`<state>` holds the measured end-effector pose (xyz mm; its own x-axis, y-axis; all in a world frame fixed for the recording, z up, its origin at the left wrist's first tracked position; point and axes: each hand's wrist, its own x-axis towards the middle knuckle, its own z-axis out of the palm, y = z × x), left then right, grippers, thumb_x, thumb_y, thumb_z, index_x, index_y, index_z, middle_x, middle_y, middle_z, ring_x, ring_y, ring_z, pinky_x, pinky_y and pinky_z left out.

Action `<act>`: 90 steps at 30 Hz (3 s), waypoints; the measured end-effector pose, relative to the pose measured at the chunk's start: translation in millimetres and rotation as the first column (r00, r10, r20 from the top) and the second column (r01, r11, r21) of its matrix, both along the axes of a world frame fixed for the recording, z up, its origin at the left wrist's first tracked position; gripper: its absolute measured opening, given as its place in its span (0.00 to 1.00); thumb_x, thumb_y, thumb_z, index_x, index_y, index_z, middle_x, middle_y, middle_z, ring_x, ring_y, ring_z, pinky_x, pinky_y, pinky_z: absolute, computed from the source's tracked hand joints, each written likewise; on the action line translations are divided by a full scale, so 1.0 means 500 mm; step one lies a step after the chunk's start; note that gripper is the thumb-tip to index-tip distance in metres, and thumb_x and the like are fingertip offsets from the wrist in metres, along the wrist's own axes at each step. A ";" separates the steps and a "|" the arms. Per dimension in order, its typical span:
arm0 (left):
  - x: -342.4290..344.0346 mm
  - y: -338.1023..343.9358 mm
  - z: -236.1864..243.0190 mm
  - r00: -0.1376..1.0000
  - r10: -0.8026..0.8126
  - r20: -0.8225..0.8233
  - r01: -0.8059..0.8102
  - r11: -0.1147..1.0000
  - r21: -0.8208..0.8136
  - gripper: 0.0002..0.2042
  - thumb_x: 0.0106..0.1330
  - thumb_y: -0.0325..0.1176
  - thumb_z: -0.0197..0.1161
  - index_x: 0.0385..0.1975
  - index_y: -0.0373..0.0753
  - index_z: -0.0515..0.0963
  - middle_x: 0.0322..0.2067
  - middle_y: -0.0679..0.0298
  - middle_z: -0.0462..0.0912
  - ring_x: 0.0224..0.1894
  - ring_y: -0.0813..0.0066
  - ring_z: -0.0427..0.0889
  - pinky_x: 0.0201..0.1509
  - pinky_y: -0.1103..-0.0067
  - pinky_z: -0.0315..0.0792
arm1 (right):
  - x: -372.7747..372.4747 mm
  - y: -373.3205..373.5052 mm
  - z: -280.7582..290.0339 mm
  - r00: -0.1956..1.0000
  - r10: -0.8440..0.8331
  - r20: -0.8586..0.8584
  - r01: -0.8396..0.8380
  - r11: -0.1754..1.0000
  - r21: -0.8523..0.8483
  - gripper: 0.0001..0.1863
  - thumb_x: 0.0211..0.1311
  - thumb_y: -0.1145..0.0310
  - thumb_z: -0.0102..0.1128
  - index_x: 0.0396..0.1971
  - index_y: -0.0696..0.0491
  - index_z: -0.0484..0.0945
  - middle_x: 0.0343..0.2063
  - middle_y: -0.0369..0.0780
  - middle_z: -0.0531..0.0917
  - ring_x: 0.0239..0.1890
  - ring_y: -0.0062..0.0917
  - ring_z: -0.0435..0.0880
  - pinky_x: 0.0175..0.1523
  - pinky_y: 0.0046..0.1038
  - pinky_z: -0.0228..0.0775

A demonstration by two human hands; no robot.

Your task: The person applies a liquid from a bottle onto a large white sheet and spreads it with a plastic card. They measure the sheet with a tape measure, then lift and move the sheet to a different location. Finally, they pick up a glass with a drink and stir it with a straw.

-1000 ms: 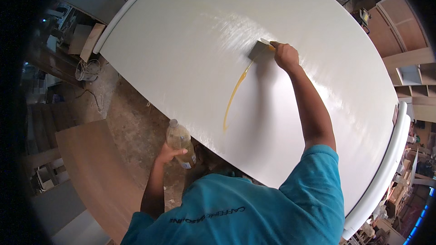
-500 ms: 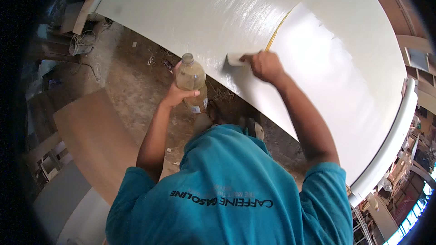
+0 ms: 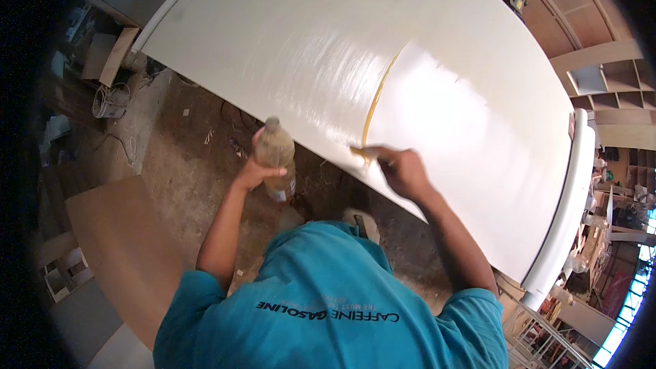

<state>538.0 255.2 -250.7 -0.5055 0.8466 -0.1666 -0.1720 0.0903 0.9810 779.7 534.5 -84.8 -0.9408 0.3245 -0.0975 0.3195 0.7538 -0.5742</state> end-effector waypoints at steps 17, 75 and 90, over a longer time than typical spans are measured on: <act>0.154 -0.010 0.036 0.938 0.306 0.161 -0.225 0.894 -0.389 0.33 0.53 0.27 0.78 0.60 0.36 0.71 0.54 0.64 0.79 0.57 0.71 0.77 0.64 0.71 0.70 | -0.340 0.697 -0.233 0.995 -0.073 -0.069 0.099 0.803 0.587 0.20 0.65 0.68 0.44 0.51 0.44 0.82 0.36 0.48 0.87 0.38 0.44 0.87 0.42 0.43 0.79; 0.252 0.097 0.031 0.986 0.160 0.052 -0.150 0.977 -0.151 0.52 0.46 0.25 0.80 0.69 0.46 0.49 0.62 0.62 0.64 0.66 0.66 0.64 0.70 0.68 0.64 | 0.002 0.325 -0.248 0.947 0.318 -0.052 -0.269 0.869 0.415 0.16 0.56 0.71 0.54 0.41 0.40 0.86 0.23 0.46 0.84 0.27 0.39 0.85 0.30 0.40 0.76; 0.236 0.082 -0.003 0.995 0.036 -0.098 -0.044 0.996 -0.082 0.53 0.44 0.28 0.81 0.67 0.48 0.48 0.61 0.58 0.65 0.67 0.64 0.64 0.69 0.66 0.63 | 0.259 0.068 -0.055 0.972 0.142 0.185 -0.155 0.986 0.058 0.18 0.58 0.77 0.59 0.49 0.47 0.83 0.25 0.50 0.83 0.26 0.44 0.83 0.34 0.39 0.75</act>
